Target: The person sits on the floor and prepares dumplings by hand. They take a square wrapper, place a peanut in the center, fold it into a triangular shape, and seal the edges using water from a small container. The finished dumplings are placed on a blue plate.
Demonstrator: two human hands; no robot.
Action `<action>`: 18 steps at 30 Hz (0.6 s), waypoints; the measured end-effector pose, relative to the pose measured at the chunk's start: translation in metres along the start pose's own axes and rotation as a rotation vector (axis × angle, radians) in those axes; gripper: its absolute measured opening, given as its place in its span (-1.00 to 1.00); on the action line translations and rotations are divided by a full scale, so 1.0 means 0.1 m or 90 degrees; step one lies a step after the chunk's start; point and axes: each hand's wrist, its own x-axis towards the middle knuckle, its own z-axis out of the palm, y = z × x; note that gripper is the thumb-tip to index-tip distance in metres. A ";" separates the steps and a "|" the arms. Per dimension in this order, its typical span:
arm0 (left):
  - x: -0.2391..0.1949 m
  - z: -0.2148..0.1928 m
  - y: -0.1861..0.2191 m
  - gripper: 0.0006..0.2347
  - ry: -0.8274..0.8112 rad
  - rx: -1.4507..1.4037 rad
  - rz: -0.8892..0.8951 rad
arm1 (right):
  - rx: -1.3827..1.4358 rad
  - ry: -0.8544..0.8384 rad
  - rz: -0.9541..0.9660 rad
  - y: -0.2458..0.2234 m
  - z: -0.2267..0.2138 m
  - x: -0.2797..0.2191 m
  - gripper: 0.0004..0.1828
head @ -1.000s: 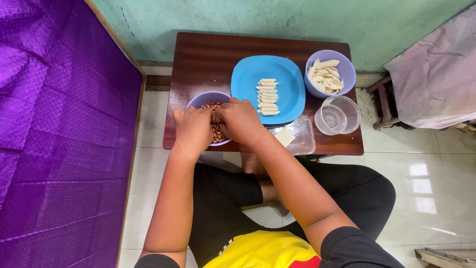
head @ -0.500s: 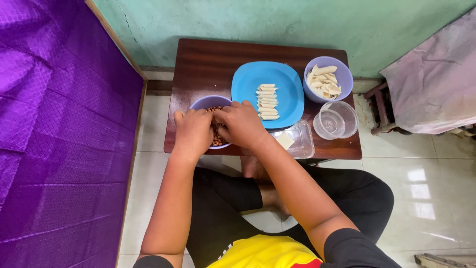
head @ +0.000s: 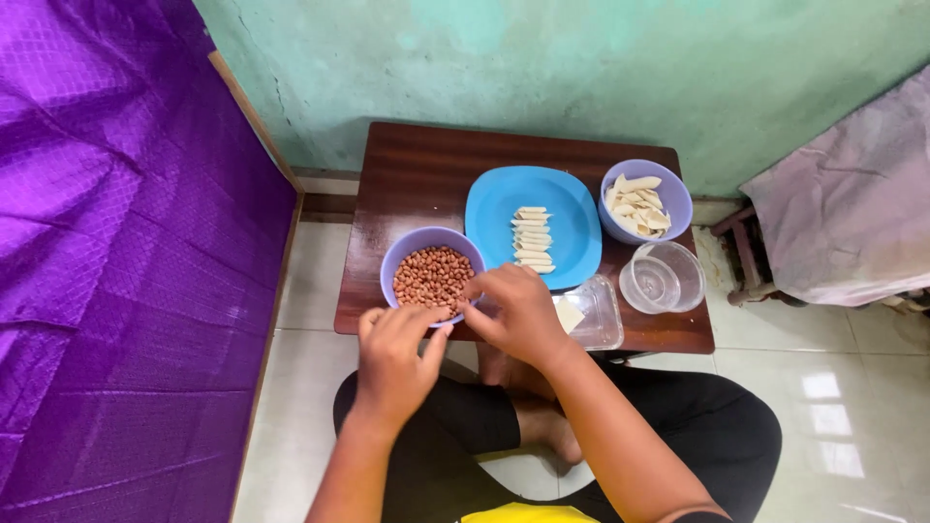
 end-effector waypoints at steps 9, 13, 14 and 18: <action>-0.12 -0.05 0.67 -0.68 0.084 -0.221 -0.081 | 0.088 -0.032 0.009 -0.16 -0.22 -0.29 -0.80; -0.18 0.03 0.71 -0.65 0.080 -0.265 -0.080 | 0.085 -0.010 -0.032 -0.22 -0.31 -0.34 -0.83; -0.19 0.04 0.74 -0.67 0.078 -0.281 -0.093 | 0.082 -0.003 -0.043 -0.24 -0.33 -0.35 -0.83; -0.29 0.12 0.76 -0.74 0.023 -0.492 -0.277 | 0.074 0.003 -0.059 -0.27 -0.39 -0.43 -0.82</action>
